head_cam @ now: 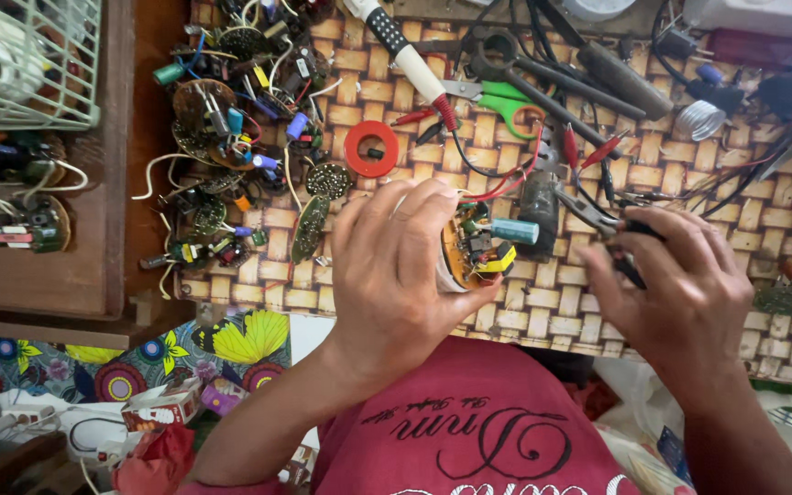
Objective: The person uses pliers to adjust and secure wires on a small circuit board inside a white cylindrical housing. They then connect alligator clips to the wires and plug a power cord into a socket to test the device, which lights up.
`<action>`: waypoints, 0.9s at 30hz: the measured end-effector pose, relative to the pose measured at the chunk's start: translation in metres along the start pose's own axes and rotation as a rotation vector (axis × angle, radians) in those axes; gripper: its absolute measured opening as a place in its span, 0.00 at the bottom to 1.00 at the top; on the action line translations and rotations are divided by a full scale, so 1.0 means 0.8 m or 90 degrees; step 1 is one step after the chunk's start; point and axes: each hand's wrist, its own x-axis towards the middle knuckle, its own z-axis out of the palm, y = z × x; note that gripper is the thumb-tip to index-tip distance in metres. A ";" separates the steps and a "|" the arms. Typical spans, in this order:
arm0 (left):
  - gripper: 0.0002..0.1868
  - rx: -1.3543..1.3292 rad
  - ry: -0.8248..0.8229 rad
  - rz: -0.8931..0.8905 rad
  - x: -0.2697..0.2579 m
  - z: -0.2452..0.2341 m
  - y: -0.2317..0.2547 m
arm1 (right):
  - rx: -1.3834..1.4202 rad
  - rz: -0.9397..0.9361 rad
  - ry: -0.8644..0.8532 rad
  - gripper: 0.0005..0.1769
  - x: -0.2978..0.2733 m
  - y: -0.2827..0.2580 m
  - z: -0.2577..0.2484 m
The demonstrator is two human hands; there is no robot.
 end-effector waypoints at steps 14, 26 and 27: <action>0.33 0.046 -0.024 0.039 0.002 -0.002 0.007 | 0.260 -0.116 -0.001 0.11 0.081 -0.066 -0.047; 0.29 0.049 -0.046 0.065 0.000 -0.002 0.004 | 0.323 -0.104 -0.020 0.03 0.104 -0.075 -0.049; 0.30 0.049 -0.047 0.072 0.000 -0.002 0.004 | 0.340 -0.128 -0.006 0.04 0.107 -0.074 -0.048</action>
